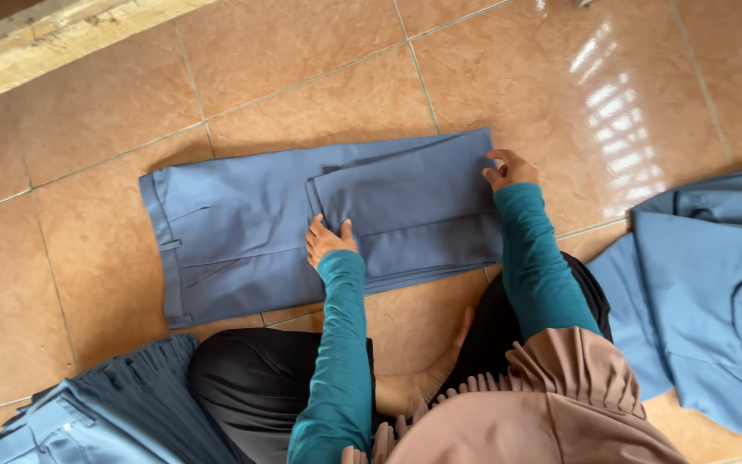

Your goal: The person is sitting on a tiled floor, smoothing out and folding multiple pairs of blue trousers into neat rectangles.

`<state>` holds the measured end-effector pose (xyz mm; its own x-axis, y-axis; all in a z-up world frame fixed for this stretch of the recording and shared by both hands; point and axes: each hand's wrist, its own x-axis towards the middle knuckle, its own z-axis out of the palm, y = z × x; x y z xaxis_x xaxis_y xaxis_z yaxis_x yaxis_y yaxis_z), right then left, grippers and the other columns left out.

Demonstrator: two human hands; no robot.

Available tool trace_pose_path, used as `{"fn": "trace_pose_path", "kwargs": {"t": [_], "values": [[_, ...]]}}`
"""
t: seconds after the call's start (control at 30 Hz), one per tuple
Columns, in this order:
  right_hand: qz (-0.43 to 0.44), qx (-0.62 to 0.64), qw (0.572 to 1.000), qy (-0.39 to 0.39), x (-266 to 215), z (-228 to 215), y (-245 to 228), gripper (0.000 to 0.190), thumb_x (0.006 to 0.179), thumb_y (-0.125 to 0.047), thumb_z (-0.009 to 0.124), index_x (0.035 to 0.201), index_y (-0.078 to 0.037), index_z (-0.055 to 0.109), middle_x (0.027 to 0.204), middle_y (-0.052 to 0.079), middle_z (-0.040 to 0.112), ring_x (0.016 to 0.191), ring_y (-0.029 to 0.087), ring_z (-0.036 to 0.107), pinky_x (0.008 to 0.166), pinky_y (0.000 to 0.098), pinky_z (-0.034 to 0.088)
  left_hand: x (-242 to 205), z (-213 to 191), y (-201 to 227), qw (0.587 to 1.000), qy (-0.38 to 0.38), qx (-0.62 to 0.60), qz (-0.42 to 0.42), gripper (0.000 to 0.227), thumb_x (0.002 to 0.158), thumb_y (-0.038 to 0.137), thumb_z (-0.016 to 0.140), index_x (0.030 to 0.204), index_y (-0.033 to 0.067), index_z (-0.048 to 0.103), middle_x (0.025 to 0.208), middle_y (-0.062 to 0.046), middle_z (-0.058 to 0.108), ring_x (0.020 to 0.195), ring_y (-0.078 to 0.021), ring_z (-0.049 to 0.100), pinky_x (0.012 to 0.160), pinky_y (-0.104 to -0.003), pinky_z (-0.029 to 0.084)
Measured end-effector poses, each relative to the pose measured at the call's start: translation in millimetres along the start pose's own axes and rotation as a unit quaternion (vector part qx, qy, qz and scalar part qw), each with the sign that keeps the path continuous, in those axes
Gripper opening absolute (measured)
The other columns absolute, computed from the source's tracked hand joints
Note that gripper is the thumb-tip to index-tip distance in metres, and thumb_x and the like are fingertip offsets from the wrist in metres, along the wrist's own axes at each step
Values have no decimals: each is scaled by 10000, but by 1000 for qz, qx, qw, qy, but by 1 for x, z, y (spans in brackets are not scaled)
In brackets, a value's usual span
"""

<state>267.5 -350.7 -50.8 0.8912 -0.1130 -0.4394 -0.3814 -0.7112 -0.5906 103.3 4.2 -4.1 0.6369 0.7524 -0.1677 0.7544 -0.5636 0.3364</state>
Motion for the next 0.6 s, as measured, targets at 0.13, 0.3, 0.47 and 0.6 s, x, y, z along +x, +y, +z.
{"fn": "trace_pose_path", "kwargs": {"t": [0.13,0.3,0.47,0.6], "values": [[3,-4,1000,5,-22,-1,-2,303,926,-342,748,1221,-373,687,807,-12,637,902,227,680,910,430,581,35,14,-22,997,-64,-24,-24,460,862,501,766,1202,249,588,1198,-76,682,1111,-347,671,940,-530,508],[-23,-92,995,3,-34,9,-12,346,888,-373,745,1226,-404,680,899,7,694,989,271,708,937,448,573,58,15,-43,994,-88,20,-63,310,849,617,729,1042,378,688,1084,130,668,1086,-200,684,921,-450,531],[-216,-135,945,205,-85,31,-74,336,957,-329,688,1274,-220,671,1117,125,684,1039,346,676,839,497,552,3,2,0,979,131,4,157,715,821,330,808,1448,229,479,1489,-112,433,1372,-370,447,1071,-525,411],[-436,-159,816,345,-120,101,-121,435,980,-456,551,1376,-294,631,1349,66,641,1244,305,595,894,463,503,-36,50,27,929,66,37,361,676,1013,348,569,1618,214,297,1700,-108,219,1553,-326,219,1247,-520,148]]}}
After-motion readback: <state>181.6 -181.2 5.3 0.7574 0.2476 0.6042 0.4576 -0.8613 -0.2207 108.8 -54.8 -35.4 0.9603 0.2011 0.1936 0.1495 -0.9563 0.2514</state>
